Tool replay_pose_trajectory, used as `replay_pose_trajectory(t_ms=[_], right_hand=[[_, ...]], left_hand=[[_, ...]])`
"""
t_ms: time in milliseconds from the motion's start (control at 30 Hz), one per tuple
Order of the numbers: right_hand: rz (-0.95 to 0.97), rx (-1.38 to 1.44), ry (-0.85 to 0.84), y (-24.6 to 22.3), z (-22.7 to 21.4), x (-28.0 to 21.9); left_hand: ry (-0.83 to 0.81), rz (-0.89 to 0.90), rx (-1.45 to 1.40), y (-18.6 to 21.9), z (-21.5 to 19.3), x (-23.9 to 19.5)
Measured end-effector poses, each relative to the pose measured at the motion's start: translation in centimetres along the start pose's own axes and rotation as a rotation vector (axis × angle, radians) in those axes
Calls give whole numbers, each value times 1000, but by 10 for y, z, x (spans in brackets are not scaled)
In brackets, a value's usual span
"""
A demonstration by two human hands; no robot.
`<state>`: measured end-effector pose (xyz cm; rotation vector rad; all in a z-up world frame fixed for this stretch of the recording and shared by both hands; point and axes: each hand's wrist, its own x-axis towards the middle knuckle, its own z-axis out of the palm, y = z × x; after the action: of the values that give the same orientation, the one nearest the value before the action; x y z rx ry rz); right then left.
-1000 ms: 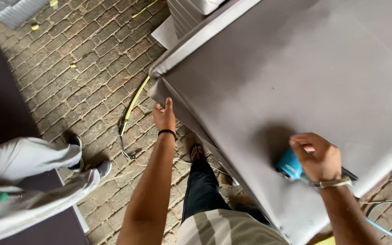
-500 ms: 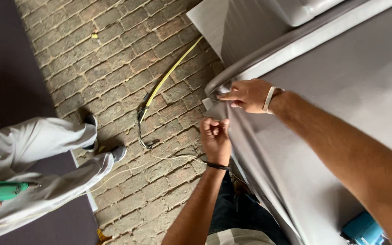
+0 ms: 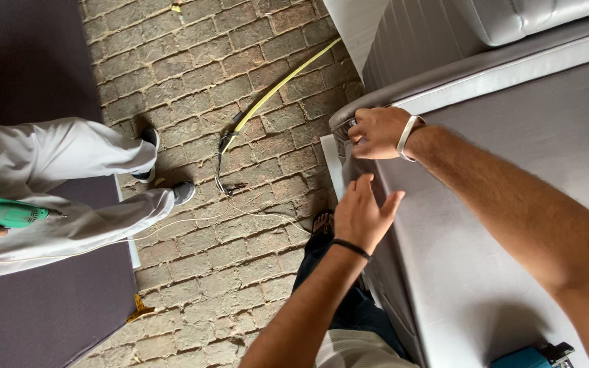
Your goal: The person uses a pneumatic staple gun to attach gray fabric to a sofa frame. They pull and smooth the fabric, then drive staples along the edges and seams to secure the material. The person repositions the fabric and continues stapling along different sections of the sofa.
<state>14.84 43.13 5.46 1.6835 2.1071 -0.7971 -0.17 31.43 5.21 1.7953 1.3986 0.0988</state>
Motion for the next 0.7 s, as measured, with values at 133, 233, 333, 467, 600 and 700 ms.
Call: replay_pose_trajectory(t_ms=[133,233,333,467,600,700], right_hand=[[28,25,-24,-2,-9,1],[80,51,-76,-1,-7,-3],[-44,376,100,8,-8,-8],[196,887,288,17,7,-49],[377,875,380,-3,41,-97],[323,595,451,-32,76,-114]], left_hand=[[169,-167,-395,23,3,15],[188,-218,-516,21,10,22],[91,-273,-806,7,19,37],[-14,-311,-1199,-8,40,46],[-107,-377,-1334,-11,35,62],[-209,-388,-1142,-16,13,72]])
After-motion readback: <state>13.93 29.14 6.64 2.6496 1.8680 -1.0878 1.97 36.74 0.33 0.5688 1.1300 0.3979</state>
